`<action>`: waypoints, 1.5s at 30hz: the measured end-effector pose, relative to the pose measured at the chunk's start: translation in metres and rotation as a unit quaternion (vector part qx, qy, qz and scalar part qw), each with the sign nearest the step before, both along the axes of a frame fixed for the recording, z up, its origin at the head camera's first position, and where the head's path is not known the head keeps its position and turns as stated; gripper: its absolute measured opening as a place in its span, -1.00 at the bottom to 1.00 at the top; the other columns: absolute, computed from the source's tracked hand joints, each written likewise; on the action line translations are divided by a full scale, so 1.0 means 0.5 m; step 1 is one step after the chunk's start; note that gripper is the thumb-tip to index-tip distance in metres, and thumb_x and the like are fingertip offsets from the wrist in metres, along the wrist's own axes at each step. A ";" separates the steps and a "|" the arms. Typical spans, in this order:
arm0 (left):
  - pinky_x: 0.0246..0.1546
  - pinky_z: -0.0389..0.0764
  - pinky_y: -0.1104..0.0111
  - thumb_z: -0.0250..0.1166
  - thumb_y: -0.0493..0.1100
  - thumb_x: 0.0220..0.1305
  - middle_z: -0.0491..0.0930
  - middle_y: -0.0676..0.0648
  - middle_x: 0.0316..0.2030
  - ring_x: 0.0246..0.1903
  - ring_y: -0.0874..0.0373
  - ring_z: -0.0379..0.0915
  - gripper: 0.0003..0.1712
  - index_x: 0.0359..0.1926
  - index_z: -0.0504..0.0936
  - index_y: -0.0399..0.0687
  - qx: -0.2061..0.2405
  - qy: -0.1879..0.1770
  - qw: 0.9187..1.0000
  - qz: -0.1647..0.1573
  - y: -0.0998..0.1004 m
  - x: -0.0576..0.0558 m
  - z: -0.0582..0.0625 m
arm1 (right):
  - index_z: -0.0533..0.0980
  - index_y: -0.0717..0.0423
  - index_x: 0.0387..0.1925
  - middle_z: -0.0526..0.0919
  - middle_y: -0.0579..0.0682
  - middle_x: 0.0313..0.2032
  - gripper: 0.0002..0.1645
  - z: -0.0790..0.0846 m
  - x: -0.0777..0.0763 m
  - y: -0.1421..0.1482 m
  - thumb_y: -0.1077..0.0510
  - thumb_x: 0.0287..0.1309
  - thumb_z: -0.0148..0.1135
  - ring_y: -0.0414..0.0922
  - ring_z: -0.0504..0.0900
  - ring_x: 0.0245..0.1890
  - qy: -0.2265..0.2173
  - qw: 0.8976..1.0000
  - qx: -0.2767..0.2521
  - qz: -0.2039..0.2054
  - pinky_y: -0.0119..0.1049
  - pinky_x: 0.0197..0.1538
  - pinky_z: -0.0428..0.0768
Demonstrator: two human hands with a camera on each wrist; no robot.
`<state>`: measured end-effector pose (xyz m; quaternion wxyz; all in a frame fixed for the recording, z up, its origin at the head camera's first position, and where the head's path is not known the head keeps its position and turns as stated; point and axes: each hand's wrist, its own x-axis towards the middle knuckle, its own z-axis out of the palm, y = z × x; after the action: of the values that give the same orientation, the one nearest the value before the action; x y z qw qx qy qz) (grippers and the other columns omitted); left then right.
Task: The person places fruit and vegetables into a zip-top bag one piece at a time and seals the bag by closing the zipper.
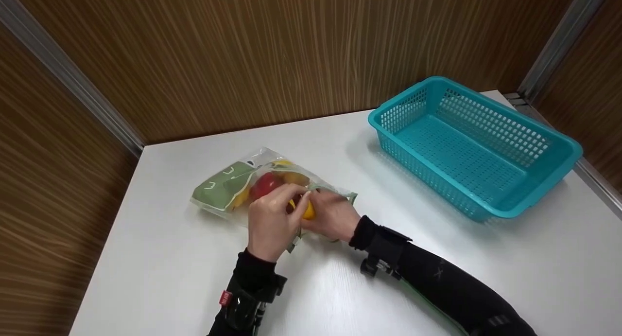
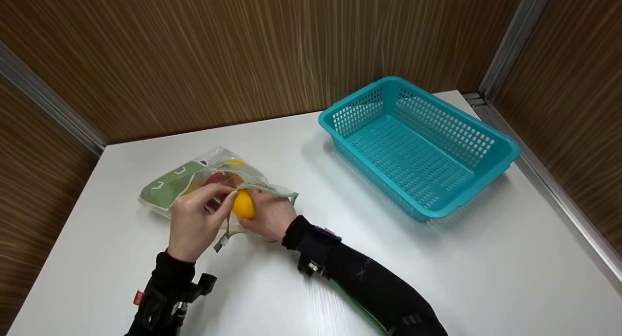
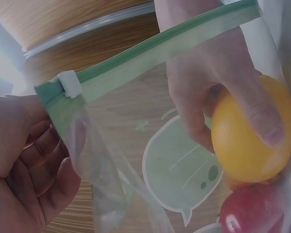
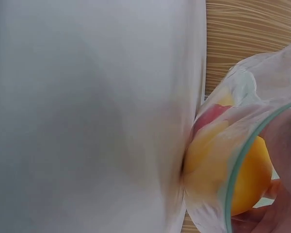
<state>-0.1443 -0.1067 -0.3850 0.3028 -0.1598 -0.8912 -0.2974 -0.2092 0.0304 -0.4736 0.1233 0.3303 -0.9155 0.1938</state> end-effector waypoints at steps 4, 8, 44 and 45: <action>-0.50 0.56 0.49 0.33 -0.05 0.19 0.71 0.05 -0.43 -0.56 0.24 0.54 -0.86 -0.34 0.68 0.01 0.007 -0.011 1.000 0.004 0.000 0.000 -0.001 | 0.35 0.02 0.09 0.67 -0.12 -0.37 -0.33 -0.002 0.006 0.008 -0.25 0.07 0.25 -0.22 0.62 -0.40 0.021 1.000 -0.019 0.000 -0.44 -0.36 0.54; -0.52 0.53 0.50 0.33 -0.05 0.18 0.69 0.04 -0.48 -0.58 0.22 0.52 -0.87 -0.35 0.68 0.01 0.011 -0.015 1.000 0.011 0.000 0.000 -0.002 | 0.27 0.03 0.16 0.65 -0.03 -0.27 -0.25 -0.001 0.014 0.015 -0.27 0.08 0.24 -0.17 0.64 -0.40 0.030 0.999 -0.014 0.001 -0.37 -0.33 0.64; -0.49 0.56 0.45 0.35 -0.09 0.16 0.66 0.04 -0.50 -0.54 0.25 0.51 -0.90 -0.33 0.69 0.01 0.032 -0.018 0.999 0.035 -0.019 -0.006 0.006 | 0.54 -0.05 -0.04 0.67 -0.10 -0.14 -0.66 0.158 0.031 0.205 -0.02 0.17 0.26 -0.20 0.60 -0.14 -0.095 0.986 -0.136 -0.009 -0.30 -0.10 0.65; -0.49 0.56 0.45 0.34 -0.08 0.17 0.66 0.04 -0.50 -0.54 0.25 0.51 -0.89 -0.33 0.69 0.01 0.032 -0.019 0.999 0.035 -0.019 -0.006 0.006 | 0.53 -0.04 -0.02 0.66 -0.09 -0.13 -0.65 0.154 0.028 0.207 -0.02 0.16 0.26 -0.18 0.60 -0.14 -0.089 0.988 -0.127 -0.013 -0.29 -0.09 0.65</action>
<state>-0.1475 -0.1161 -0.3822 0.3011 -0.1134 -0.8917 -0.3183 -0.1953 0.1340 -0.3965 0.0853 0.2812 -0.8949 0.3358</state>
